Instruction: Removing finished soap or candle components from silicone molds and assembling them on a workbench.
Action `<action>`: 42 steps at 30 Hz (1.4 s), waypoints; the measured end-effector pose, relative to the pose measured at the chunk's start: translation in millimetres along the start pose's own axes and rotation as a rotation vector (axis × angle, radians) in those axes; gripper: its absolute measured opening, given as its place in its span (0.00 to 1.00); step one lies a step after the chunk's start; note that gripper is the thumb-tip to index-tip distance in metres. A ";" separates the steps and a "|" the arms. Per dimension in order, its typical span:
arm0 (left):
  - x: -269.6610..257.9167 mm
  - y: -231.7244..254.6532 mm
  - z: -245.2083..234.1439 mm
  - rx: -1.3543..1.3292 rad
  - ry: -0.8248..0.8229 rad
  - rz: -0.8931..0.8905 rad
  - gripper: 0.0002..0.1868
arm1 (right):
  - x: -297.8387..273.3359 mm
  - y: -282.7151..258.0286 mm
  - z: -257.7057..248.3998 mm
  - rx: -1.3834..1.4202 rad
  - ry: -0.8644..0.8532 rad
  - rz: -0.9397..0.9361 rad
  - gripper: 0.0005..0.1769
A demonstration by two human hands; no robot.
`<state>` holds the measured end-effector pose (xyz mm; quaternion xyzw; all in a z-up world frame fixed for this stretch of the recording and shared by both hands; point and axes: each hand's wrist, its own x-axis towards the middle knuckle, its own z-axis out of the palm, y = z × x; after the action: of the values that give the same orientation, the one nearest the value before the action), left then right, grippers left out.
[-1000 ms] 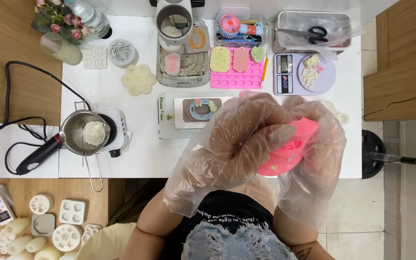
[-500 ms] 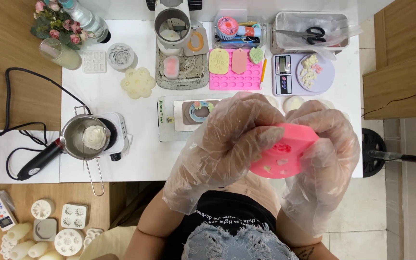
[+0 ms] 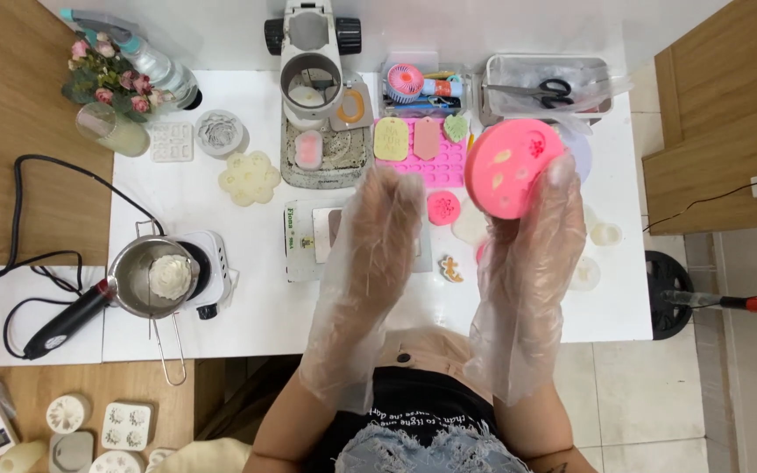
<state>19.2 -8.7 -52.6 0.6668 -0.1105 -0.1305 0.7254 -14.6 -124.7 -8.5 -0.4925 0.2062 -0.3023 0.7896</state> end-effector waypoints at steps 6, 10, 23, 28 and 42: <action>-21.4 1.8 27.1 0.212 -0.253 0.460 0.19 | 20.2 39.9 -36.3 0.011 0.066 -0.092 0.20; -34.2 -33.9 34.5 0.344 -0.361 0.370 0.14 | 34.3 52.9 -55.8 0.047 0.071 -0.131 0.20; -60.2 -59.0 55.0 0.344 -0.553 0.333 0.11 | 37.6 29.5 -61.8 0.009 0.033 -0.173 0.29; -75.8 -67.4 71.2 0.307 -0.478 0.358 0.06 | 27.6 24.4 -66.7 0.111 0.024 -0.010 0.32; -53.2 -79.7 61.8 0.430 -0.765 0.342 0.17 | 27.8 16.8 -80.7 0.104 0.134 0.029 0.28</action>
<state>-54.9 -54.9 -125.9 0.6782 -0.5029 -0.2196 0.4888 -39.9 -190.7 -59.2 -0.4265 0.2498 -0.3337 0.8027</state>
